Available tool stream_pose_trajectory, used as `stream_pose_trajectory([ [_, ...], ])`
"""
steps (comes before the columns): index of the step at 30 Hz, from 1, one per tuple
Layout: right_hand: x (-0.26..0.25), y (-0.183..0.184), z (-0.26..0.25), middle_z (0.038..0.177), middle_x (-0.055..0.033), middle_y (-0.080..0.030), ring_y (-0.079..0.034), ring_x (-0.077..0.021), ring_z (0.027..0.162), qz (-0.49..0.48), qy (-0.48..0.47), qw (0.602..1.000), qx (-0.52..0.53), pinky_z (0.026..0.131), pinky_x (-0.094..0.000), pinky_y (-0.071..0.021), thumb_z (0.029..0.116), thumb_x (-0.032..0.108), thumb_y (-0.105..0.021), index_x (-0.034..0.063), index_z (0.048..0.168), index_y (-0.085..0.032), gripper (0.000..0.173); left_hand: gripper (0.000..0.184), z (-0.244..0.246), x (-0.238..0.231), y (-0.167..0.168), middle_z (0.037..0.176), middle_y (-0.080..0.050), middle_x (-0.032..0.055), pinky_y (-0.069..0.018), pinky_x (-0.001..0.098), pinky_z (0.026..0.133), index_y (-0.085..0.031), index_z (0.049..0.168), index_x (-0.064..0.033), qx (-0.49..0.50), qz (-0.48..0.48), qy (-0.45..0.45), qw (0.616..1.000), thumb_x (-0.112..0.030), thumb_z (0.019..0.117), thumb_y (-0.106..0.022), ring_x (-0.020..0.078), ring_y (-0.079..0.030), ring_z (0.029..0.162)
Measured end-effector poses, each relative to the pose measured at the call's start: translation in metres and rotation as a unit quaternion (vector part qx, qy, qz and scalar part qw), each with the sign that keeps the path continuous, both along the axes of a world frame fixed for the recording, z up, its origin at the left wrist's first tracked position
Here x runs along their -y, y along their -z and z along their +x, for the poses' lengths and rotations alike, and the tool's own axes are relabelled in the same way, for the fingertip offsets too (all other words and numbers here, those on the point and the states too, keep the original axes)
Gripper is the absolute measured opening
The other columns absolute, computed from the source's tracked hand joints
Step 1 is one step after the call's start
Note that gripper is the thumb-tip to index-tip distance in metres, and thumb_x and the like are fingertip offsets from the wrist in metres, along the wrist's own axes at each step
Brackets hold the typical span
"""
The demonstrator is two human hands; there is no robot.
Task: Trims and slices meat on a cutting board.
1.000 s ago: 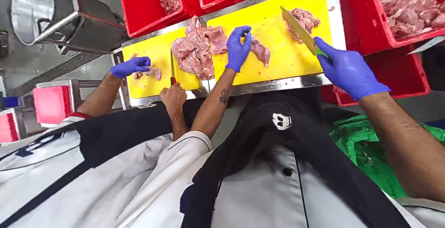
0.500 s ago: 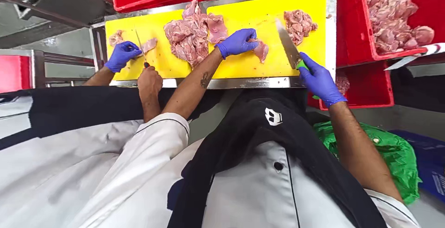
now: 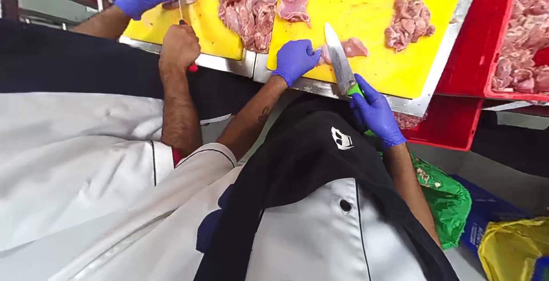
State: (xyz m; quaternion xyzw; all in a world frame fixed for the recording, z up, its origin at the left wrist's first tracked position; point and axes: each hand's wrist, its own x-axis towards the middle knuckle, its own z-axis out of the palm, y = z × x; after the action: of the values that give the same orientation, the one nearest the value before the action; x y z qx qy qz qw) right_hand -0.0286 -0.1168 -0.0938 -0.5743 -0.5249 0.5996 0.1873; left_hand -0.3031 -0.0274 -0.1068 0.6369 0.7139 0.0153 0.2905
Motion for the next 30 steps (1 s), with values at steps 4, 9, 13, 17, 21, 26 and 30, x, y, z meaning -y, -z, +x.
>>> stream_pose_trajectory([
  [4,0.001,-0.001,0.000,0.087,-0.0046,-0.066,-0.057,-0.0143,0.053,0.069,0.041,0.992,0.099,0.049,-0.0338,-0.0534,0.1094,0.027,-0.044,0.0250,0.162,-0.032,0.054,0.030,-0.012,0.001,0.003,0.095,-0.074,0.0048,-0.0578,0.0525,0.079,-0.072,0.113,-0.0149,0.061,0.068,0.001,0.996,-0.037,0.0929,-0.066,0.0257,-0.071,0.089],
  [9,0.023,-0.061,-0.018,0.087,-0.0182,-0.070,-0.069,-0.0387,0.075,0.198,-0.211,0.895,0.340,0.065,-0.0582,-0.0538,0.1083,0.026,-0.038,0.0248,0.162,-0.034,0.054,0.019,-0.002,0.005,0.029,0.109,-0.072,0.0117,-0.0568,0.0393,0.093,-0.075,0.103,-0.0058,0.177,0.236,0.104,0.950,-0.020,0.0932,-0.066,0.0234,-0.069,0.103],
  [13,0.033,-0.066,-0.011,0.089,-0.0196,-0.069,-0.069,-0.0412,0.073,0.189,-0.255,0.865,0.389,0.060,-0.0574,-0.0522,0.1084,0.026,-0.034,0.0245,0.161,-0.035,0.053,0.022,0.005,0.009,0.030,0.111,-0.073,0.0093,-0.0549,0.0421,0.093,-0.077,0.101,-0.0098,0.105,0.230,0.118,0.960,-0.023,0.0959,-0.060,0.0269,-0.068,0.109],
  [17,-0.012,-0.039,-0.051,0.083,-0.0197,-0.065,-0.067,-0.0423,0.072,0.178,-0.238,0.888,0.351,0.058,-0.0591,-0.0525,0.1093,0.021,-0.037,0.0242,0.164,-0.026,0.055,0.024,0.008,0.006,0.026,0.110,-0.074,0.0098,-0.0550,0.0423,0.093,-0.078,0.103,-0.0097,0.076,0.213,0.122,0.966,-0.022,0.0962,-0.059,0.0272,-0.069,0.108],
  [21,-0.064,-0.013,-0.092,0.092,-0.0200,-0.071,-0.070,-0.0426,0.083,0.215,-0.205,0.900,0.320,0.068,-0.0608,-0.0541,0.1074,0.018,-0.037,0.0247,0.164,-0.026,0.058,0.034,0.009,0.005,0.019,0.118,-0.070,0.0124,-0.0537,0.0446,0.096,-0.075,0.110,-0.0071,0.061,0.190,0.147,0.969,-0.033,0.0892,-0.066,0.0310,-0.065,0.115],
  [26,-0.043,-0.048,-0.047,0.091,-0.0171,-0.071,-0.067,-0.0326,0.071,0.201,-0.136,0.936,0.254,0.065,-0.0551,-0.0547,0.1092,0.024,-0.044,0.0258,0.163,-0.032,0.055,0.043,0.002,-0.022,0.009,0.116,-0.072,0.0126,-0.0573,0.0462,0.096,-0.063,0.127,-0.0041,0.086,0.144,0.014,0.986,-0.016,0.0864,-0.067,0.0260,-0.070,0.110],
  [30,-0.010,-0.060,-0.013,0.084,-0.0153,-0.068,-0.065,-0.0320,0.068,0.162,-0.134,0.936,0.283,0.062,-0.0564,-0.0531,0.1096,0.027,-0.042,0.0273,0.163,-0.031,0.054,0.035,0.009,-0.034,0.015,0.121,-0.070,0.0128,-0.0515,0.0401,0.105,-0.071,0.119,-0.0033,0.205,0.191,0.071,0.957,-0.019,0.0900,-0.061,0.0232,-0.065,0.119],
])
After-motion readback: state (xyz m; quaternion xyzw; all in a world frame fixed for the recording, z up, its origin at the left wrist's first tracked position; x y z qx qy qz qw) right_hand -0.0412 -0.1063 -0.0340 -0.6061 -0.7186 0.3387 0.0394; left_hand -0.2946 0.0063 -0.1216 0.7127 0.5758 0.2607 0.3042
